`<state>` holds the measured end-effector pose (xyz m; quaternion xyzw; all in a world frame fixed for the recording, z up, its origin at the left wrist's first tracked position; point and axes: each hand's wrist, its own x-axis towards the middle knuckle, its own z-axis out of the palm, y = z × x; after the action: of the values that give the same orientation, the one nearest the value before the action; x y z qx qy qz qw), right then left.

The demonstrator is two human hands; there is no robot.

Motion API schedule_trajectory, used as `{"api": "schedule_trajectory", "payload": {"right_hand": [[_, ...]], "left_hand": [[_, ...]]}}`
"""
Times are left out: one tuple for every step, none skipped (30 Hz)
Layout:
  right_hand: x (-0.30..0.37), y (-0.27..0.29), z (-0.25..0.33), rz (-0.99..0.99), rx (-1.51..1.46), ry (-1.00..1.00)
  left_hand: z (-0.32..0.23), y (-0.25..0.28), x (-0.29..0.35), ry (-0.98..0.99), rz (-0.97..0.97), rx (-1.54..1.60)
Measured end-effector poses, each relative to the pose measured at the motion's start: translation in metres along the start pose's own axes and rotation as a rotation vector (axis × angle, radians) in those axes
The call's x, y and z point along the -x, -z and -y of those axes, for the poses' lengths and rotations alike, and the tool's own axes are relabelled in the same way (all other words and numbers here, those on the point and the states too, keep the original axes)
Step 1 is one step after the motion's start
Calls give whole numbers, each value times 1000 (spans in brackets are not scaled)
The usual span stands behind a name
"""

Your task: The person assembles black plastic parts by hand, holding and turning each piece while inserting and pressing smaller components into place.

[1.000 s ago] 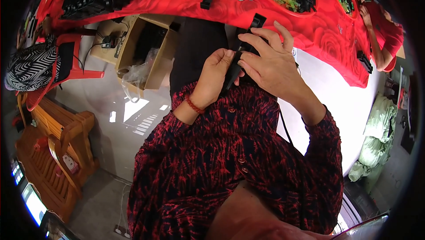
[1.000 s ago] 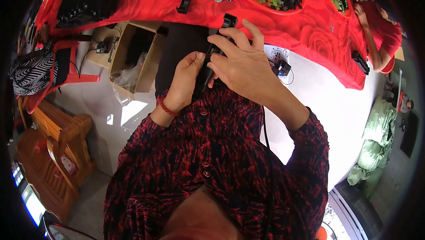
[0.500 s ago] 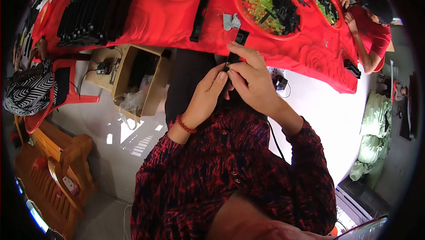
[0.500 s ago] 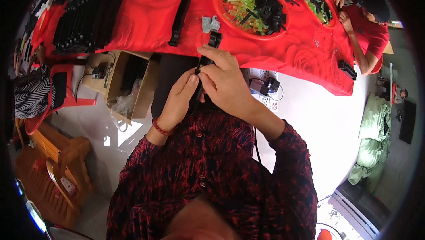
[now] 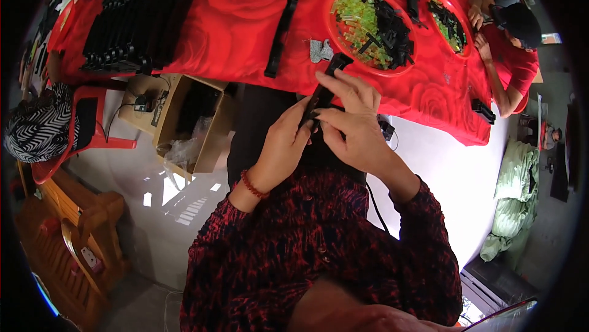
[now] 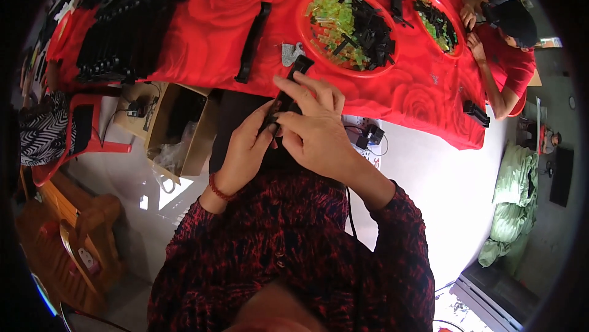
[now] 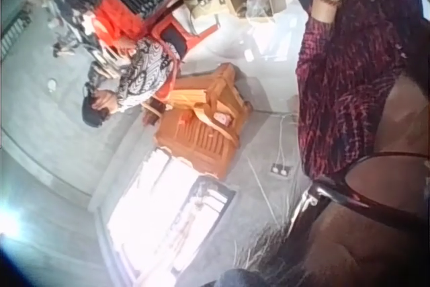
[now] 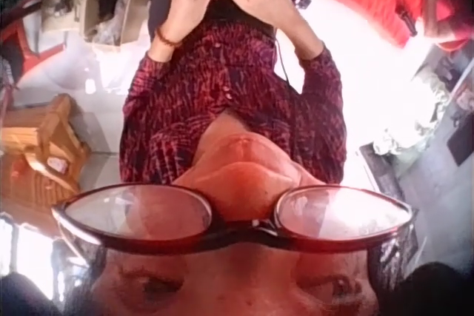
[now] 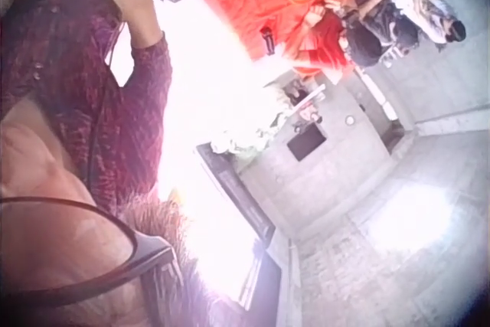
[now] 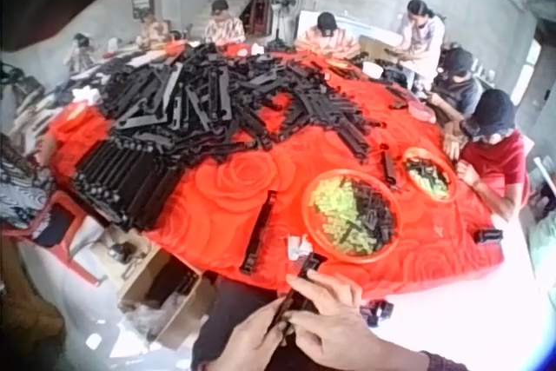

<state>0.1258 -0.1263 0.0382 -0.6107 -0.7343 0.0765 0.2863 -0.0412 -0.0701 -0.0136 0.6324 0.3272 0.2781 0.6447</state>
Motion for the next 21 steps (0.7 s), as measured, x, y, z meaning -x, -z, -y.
{"api": "schedule_trajectory", "payload": {"right_hand": [[0,-2,-1,-29,17,-13],[0,-2,1,-75,82,-22],[-2,-1,4,-94,198,-13],[-3,0,7,-114,314,-4],[-5,1,10,-108,350,-5],[-3,0,7,-103,339,-5],[-2,-1,1,-138,214,26],[-2,-3,-3,-173,91,56],[-4,0,0,-227,18,50],[-3,4,-2,-245,-67,15],[-3,4,-2,-294,-172,-61],[-2,4,-2,-347,-272,-142],[-2,5,-7,-353,-324,-172],[-4,1,-10,-351,-326,-175],[-7,-3,-14,-393,-351,-226],[-9,-8,-17,-435,-376,-278],[-11,-12,-19,-393,-455,-317],[-15,-16,-19,-392,-457,-318],[-19,-20,-18,-413,-579,-368],[-23,-24,-18,-433,-701,-418],[-26,-26,-19,-432,-701,-420]], "left_hand": [[-2,1,-1,30,40,11],[-5,1,-2,41,33,8],[-7,-1,-5,14,23,16],[-11,-2,-7,-12,14,23],[-15,-1,-9,-37,12,-26],[-14,-2,-10,-26,6,-30],[-14,-3,-10,-41,1,-34],[-13,-4,-10,-56,-2,-37],[-11,-4,-8,27,11,25],[-9,-4,-8,36,4,24],[-7,-3,-8,96,-5,64],[-5,-3,-9,154,-8,104],[-5,-2,-8,145,12,72],[-6,-2,-7,149,11,73],[-8,-3,-6,140,15,83],[-9,-5,-5,131,18,93],[-8,-6,-4,133,18,94],[-7,-6,-4,132,25,124],[-5,-6,-4,132,31,153],[-3,-5,-5,134,30,153],[-2,-4,-5,123,29,169]]}}
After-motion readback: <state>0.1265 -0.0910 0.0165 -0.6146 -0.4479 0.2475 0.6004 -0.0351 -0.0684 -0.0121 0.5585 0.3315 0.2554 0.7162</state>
